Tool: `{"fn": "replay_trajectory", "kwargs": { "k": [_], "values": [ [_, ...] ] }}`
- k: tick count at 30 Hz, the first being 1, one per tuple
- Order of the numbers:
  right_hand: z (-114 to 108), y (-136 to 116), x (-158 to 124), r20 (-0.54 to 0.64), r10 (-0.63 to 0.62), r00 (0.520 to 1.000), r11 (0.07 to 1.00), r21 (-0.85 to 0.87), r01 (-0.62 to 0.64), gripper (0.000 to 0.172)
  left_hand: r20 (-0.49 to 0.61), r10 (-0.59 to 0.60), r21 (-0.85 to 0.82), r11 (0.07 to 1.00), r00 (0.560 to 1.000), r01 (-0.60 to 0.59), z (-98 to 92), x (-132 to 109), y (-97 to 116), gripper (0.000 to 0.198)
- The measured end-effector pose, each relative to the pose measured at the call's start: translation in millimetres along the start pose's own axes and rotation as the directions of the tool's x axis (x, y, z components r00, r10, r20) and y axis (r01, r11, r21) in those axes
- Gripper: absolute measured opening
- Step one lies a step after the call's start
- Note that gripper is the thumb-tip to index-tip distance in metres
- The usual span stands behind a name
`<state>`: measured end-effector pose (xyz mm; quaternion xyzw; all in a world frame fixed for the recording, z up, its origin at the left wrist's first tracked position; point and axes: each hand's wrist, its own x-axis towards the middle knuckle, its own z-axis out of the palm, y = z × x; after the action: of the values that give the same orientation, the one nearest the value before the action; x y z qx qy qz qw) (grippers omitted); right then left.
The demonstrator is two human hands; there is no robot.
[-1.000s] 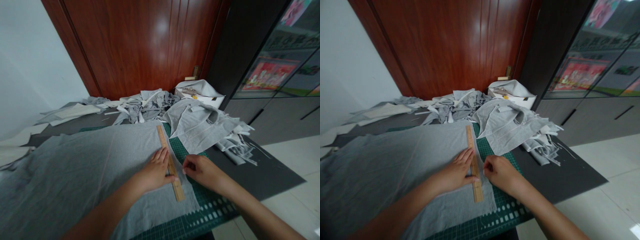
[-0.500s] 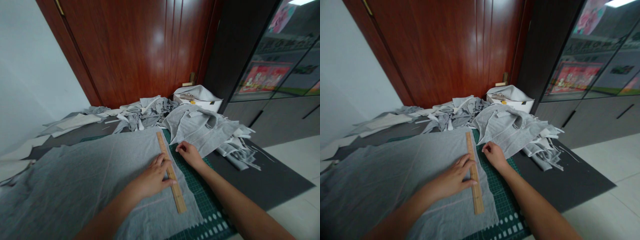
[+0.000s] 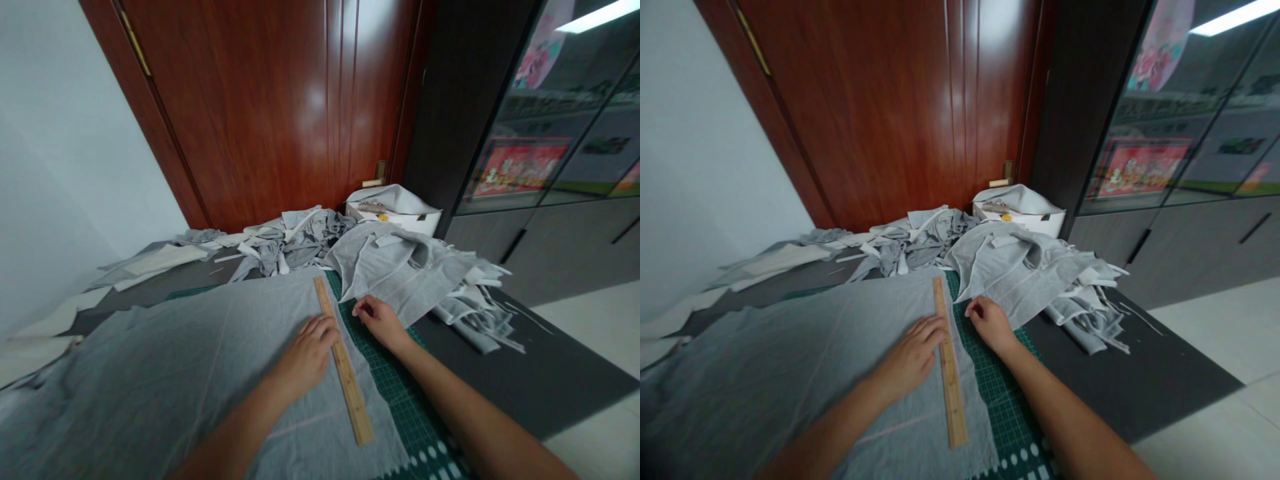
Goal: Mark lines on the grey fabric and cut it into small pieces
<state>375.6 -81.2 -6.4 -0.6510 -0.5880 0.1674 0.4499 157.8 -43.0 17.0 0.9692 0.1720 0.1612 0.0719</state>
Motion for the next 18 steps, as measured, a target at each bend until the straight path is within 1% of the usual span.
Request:
{"fn": "replay_trajectory", "kwargs": {
  "k": [3,5,7,9,11,13,15,18],
  "values": [
    [0.3,0.5,0.1,0.005,-0.003,1.000,1.000,0.003,0.003,0.015,-0.021,-0.047,-0.006,0.999,0.999,0.047,1.7,0.1,-2.0,0.042],
    [0.8,0.7,0.6,0.010,-0.004,1.000,1.000,0.010,0.004,0.014,-0.021,-0.075,-0.022,0.997,0.997,0.075,2.9,-0.5,-4.6,0.046],
    [1.5,1.0,1.3,0.012,0.004,1.000,1.000,0.013,-0.004,0.012,-0.017,-0.064,-0.049,0.997,0.998,0.063,3.3,-1.0,-6.2,0.055],
    [2.3,1.2,2.1,0.006,0.009,1.000,1.000,0.016,-0.009,0.012,-0.018,-0.023,-0.063,0.998,1.000,0.022,3.3,-1.2,-6.1,0.060],
    [3.0,1.4,2.4,0.001,0.011,1.000,1.000,0.015,-0.011,0.013,-0.021,-0.001,-0.058,0.998,1.000,-0.001,3.4,-1.2,-5.4,0.058],
    [3.5,1.7,2.5,0.009,0.026,1.000,0.999,0.020,-0.026,0.015,-0.022,-0.016,-0.046,0.999,1.000,0.015,4.1,-1.2,-5.1,0.055],
    [4.2,2.5,2.5,0.027,0.061,0.998,0.997,0.037,-0.062,0.018,-0.018,-0.041,-0.035,0.999,0.999,0.041,5.0,-1.3,-5.4,0.052],
    [6.0,5.2,3.5,0.051,0.134,0.990,0.984,0.109,-0.139,0.020,-0.019,-0.061,-0.025,0.998,0.998,0.061,6.1,-1.9,-5.9,0.048]
  ]
}}
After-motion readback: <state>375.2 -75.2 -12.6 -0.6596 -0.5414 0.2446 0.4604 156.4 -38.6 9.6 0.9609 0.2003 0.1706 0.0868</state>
